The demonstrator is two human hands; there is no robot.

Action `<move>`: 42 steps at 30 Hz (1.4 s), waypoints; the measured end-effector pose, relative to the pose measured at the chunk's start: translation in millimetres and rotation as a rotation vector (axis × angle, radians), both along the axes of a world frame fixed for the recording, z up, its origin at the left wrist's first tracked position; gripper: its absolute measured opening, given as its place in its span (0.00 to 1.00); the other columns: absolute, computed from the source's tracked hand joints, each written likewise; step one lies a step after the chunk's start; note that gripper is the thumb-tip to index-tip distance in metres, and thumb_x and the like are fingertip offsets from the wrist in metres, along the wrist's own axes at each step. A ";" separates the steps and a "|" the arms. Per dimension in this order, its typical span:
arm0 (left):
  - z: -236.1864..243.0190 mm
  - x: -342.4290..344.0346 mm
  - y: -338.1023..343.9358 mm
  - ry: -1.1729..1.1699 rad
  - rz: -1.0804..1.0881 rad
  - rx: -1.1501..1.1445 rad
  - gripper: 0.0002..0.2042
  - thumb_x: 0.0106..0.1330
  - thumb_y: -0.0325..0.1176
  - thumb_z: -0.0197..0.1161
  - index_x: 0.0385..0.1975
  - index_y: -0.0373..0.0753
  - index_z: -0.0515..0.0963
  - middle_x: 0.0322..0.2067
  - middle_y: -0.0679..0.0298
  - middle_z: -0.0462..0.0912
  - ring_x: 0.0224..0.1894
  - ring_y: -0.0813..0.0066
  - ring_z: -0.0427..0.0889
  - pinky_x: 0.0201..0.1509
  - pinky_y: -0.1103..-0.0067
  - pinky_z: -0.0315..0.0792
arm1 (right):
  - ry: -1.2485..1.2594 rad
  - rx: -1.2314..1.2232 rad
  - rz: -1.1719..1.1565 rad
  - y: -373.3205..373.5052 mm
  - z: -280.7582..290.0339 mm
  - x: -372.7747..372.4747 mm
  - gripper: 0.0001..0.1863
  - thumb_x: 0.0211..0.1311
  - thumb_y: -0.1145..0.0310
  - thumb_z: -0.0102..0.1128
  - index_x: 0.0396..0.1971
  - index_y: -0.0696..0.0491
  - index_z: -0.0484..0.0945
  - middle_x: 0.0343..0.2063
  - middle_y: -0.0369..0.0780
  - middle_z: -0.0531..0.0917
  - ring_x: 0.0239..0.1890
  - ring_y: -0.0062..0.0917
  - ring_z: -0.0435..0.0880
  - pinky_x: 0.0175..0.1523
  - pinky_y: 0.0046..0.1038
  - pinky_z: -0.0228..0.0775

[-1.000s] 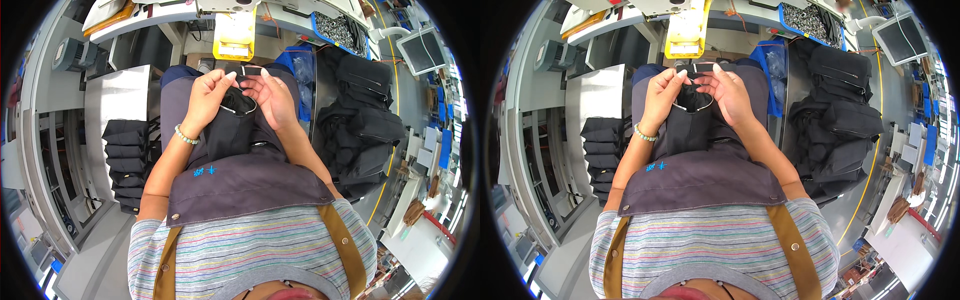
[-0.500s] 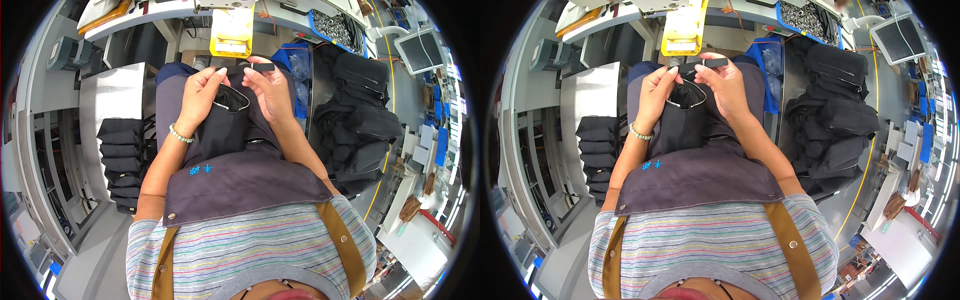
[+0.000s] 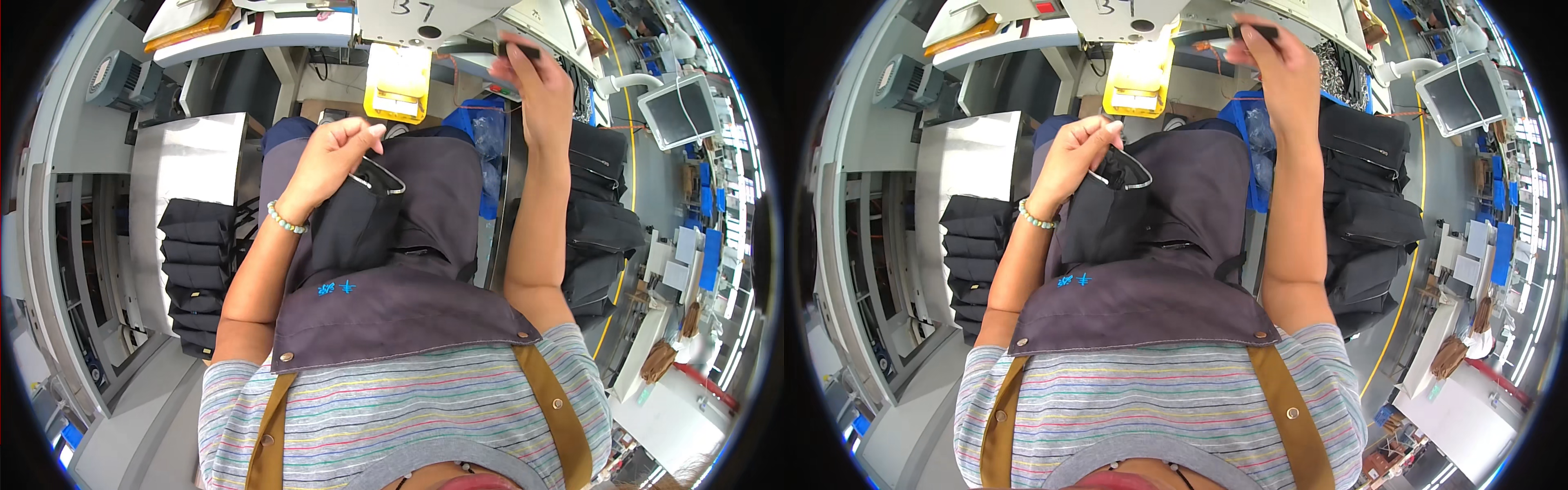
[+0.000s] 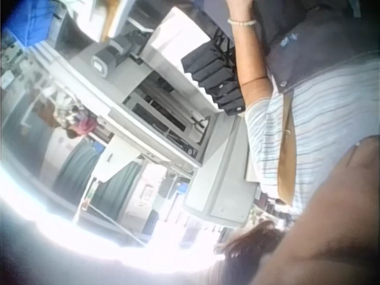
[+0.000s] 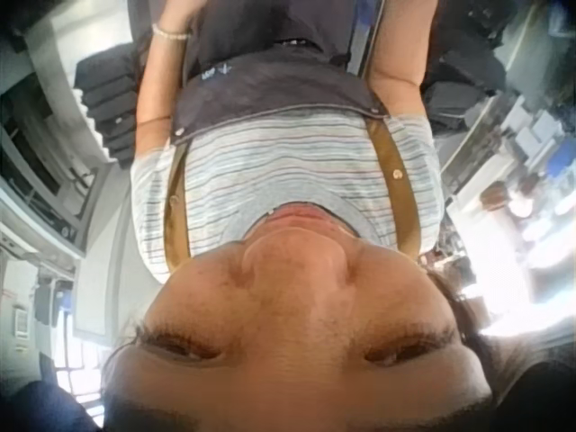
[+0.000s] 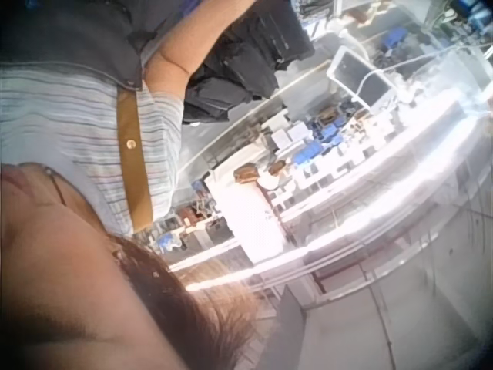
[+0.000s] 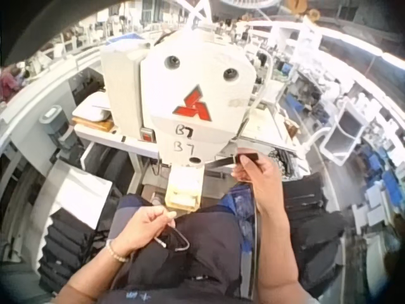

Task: Finishing and inspecting small black leather pouches using an industrial sewing or finishing machine.

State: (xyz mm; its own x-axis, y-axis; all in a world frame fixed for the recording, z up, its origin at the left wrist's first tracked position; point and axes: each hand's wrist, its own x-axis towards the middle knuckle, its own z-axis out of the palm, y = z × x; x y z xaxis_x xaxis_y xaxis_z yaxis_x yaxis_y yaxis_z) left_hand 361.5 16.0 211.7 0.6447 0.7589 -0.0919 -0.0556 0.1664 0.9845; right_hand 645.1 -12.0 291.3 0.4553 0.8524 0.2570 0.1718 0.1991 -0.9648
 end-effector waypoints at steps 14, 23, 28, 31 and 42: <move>-8.6 -18.6 -22.2 0.119 -0.041 0.463 0.17 0.74 0.38 0.57 0.24 0.32 0.76 0.16 0.62 0.71 0.19 0.73 0.69 0.27 0.76 0.65 | -0.711 -0.411 0.456 90.8 21.7 12.6 0.09 0.57 0.79 0.60 0.37 0.59 0.83 0.30 0.38 0.87 0.33 0.22 0.83 0.42 0.27 0.76; 12.2 6.8 -26.0 0.337 0.228 0.865 0.11 0.67 0.30 0.65 0.49 0.41 0.81 0.17 0.63 0.77 0.17 0.71 0.76 0.23 0.74 0.68 | -0.798 -0.270 0.562 91.0 22.2 -1.1 0.12 0.60 0.74 0.54 0.41 0.59 0.83 0.28 0.37 0.84 0.25 0.19 0.78 0.31 0.26 0.73; 21.7 12.1 -24.1 0.411 0.282 0.939 0.17 0.67 0.31 0.64 0.55 0.40 0.77 0.20 0.62 0.81 0.21 0.66 0.81 0.24 0.71 0.72 | -0.860 -0.328 0.541 91.3 25.4 -3.6 0.13 0.56 0.74 0.56 0.40 0.58 0.84 0.27 0.41 0.86 0.25 0.21 0.80 0.30 0.28 0.72; 20.4 16.1 -18.6 0.435 0.295 1.022 0.20 0.66 0.30 0.65 0.58 0.40 0.76 0.17 0.62 0.76 0.18 0.66 0.77 0.24 0.72 0.69 | -0.988 -0.203 0.578 91.1 28.5 -6.7 0.14 0.55 0.73 0.57 0.40 0.56 0.84 0.29 0.43 0.87 0.26 0.26 0.83 0.31 0.30 0.73; 9.9 27.2 -8.0 0.649 0.210 1.090 0.19 0.67 0.32 0.62 0.57 0.36 0.74 0.21 0.59 0.78 0.23 0.61 0.81 0.27 0.67 0.73 | -0.930 -0.320 0.451 77.4 23.9 -20.5 0.16 0.52 0.73 0.61 0.43 0.57 0.83 0.35 0.46 0.86 0.34 0.35 0.84 0.38 0.33 0.75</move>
State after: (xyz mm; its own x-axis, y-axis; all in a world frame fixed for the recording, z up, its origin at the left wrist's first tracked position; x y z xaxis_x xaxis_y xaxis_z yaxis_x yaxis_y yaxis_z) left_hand 388.7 8.0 221.5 0.5748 0.7210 0.3870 0.5556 -0.6911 0.4622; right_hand 624.6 65.3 315.2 -0.1753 0.9816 0.0756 0.8375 0.1890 -0.5127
